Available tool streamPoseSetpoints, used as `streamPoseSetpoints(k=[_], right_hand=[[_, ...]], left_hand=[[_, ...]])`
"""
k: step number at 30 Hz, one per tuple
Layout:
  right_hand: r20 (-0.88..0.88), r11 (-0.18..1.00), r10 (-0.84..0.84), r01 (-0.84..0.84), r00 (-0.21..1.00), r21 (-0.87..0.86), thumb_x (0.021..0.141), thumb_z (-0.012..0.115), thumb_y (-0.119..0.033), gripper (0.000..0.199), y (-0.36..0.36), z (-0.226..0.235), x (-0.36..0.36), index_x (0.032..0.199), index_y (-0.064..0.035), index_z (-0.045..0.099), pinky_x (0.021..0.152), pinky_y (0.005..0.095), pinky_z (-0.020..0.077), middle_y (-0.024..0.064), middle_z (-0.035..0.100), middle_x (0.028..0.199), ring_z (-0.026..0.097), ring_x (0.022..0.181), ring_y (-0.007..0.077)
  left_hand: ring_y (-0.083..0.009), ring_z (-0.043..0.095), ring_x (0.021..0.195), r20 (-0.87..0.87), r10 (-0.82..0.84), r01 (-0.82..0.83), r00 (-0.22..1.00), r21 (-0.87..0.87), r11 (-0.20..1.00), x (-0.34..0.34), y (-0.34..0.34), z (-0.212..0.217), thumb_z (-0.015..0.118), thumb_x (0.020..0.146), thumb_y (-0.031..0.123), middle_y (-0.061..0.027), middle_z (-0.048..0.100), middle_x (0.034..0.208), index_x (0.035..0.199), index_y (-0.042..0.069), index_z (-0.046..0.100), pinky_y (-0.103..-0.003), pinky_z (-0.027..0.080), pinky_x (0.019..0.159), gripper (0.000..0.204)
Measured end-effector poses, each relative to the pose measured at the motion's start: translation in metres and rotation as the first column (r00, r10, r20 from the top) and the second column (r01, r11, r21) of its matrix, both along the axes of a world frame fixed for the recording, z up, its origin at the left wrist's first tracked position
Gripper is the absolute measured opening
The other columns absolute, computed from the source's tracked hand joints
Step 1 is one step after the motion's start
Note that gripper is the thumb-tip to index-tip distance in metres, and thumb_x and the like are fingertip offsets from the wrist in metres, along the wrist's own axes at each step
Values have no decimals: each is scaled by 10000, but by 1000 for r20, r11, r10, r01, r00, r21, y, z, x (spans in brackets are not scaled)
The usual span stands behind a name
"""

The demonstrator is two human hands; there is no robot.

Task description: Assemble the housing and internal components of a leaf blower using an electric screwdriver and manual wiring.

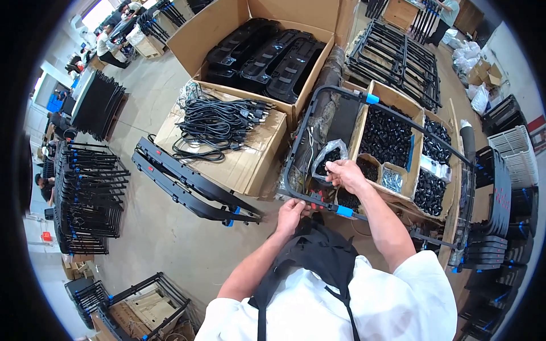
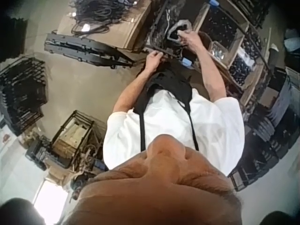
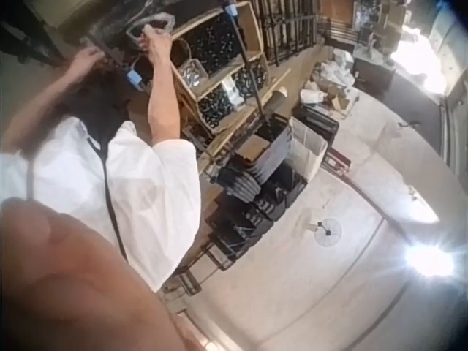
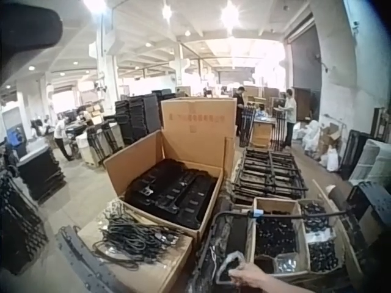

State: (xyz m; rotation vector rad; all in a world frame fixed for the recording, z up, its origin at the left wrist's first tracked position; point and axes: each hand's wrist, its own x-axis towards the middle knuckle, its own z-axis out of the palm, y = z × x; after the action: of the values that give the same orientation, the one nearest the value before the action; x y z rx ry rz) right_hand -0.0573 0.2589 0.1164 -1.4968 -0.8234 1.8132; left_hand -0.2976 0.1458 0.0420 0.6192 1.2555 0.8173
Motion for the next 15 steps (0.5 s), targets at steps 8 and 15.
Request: streamPoseSetpoints(k=[8,15], right_hand=[[-306,993,-71,38,949,-113,1095,608,-353,279,-82,40,-30,1086,-76,638,504,242,516,20,681,819,681,633,129],[-383,970,-120,27,916,-240,1055,666,-177,265,-163,11,-33,1250,-1,633,721,299,625,84,718,999,762,875,221]], left_hand=[[-120,674,754,15,-27,27,1000,-15,1000,-7,9,-3,669,1016,160,-52,753,923,1005,9,716,-267,529,674,158],[-111,647,698,7,-79,80,997,-119,990,-20,19,6,720,1001,179,-21,722,879,1011,24,734,-266,507,612,157]])
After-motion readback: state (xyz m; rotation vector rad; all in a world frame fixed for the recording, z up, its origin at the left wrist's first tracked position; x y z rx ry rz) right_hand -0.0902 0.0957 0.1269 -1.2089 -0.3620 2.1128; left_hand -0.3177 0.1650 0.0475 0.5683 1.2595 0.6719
